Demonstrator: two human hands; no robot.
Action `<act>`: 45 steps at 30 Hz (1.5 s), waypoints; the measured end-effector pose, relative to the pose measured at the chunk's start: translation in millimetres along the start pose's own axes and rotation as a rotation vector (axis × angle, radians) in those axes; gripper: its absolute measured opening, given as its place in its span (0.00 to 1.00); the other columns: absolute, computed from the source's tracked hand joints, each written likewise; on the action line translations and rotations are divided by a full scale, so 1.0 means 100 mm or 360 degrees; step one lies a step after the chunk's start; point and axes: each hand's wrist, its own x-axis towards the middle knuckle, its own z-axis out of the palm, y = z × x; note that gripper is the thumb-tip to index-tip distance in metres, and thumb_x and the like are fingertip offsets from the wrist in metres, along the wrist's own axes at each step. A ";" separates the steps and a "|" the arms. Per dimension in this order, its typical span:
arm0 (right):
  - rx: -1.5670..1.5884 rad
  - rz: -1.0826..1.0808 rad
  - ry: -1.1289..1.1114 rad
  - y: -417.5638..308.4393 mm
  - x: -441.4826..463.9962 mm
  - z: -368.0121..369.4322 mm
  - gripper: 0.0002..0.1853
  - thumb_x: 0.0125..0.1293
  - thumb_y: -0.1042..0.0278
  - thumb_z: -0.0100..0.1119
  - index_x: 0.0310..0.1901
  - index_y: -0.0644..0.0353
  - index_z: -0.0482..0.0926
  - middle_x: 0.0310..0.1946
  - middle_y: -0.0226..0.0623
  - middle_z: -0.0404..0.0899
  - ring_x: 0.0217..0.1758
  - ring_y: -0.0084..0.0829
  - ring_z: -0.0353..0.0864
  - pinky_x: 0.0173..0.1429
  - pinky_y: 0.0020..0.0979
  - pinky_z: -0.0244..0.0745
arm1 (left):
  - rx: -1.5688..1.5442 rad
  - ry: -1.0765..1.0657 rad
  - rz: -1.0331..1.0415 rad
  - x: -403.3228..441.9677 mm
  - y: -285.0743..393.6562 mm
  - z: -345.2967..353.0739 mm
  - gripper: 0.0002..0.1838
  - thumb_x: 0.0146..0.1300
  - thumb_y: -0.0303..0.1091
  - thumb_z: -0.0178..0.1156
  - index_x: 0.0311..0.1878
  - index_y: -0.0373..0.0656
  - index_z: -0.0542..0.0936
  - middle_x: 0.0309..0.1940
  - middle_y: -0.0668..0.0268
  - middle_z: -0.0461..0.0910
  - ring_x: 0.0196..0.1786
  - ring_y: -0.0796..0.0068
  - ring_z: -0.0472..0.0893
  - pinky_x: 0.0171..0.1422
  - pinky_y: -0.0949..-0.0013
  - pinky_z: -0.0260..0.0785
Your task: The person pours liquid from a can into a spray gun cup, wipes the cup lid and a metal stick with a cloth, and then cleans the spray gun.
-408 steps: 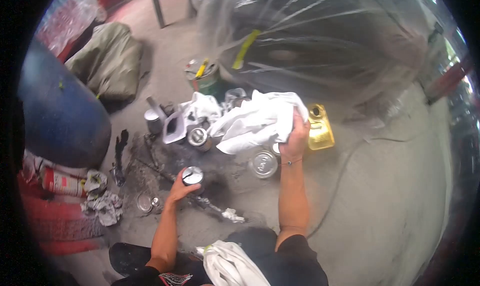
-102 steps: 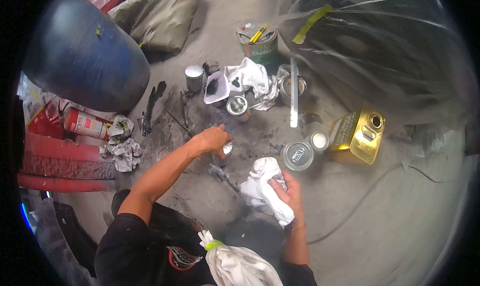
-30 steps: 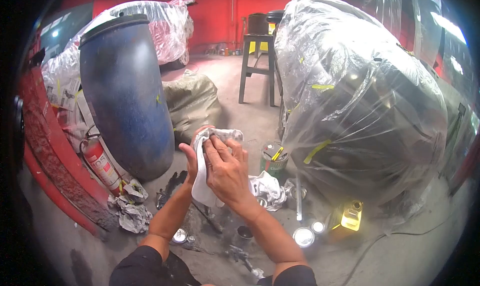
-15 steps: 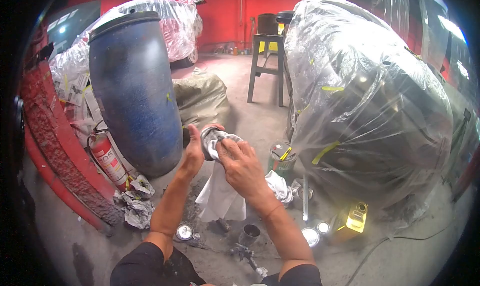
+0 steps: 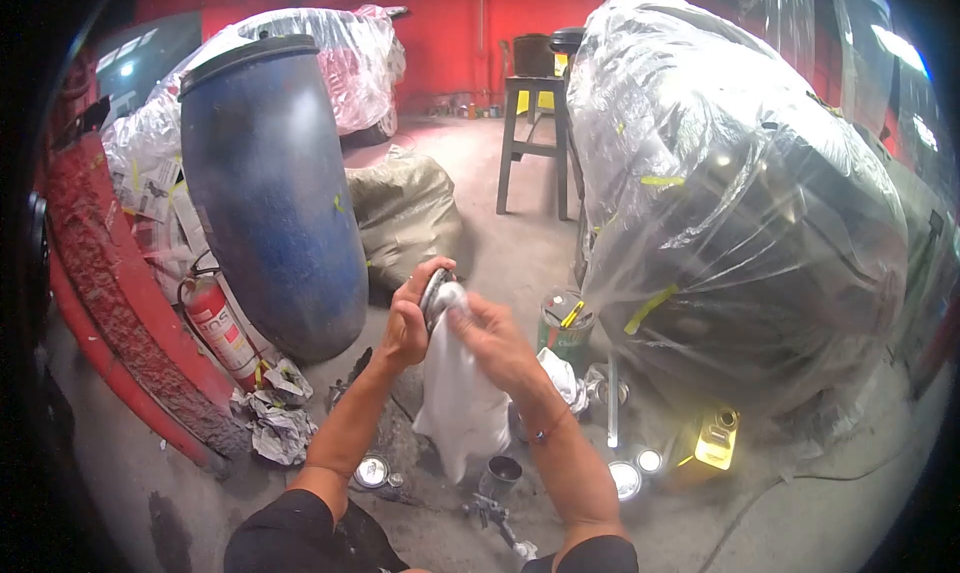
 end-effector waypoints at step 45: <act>0.0702 -0.0063 0.0562 0.09 0.14 -0.08 0.06 0.65 0.76 0.60 0.43 0.62 0.76 0.36 0.33 0.82 0.35 0.21 0.80 0.41 0.24 0.77 | 0.0580 -0.0037 0.0549 -0.09 -0.03 0.11 0.48 0.70 0.69 0.26 0.52 0.27 0.77 0.44 0.41 0.79 0.44 0.40 0.80 0.50 0.52 0.74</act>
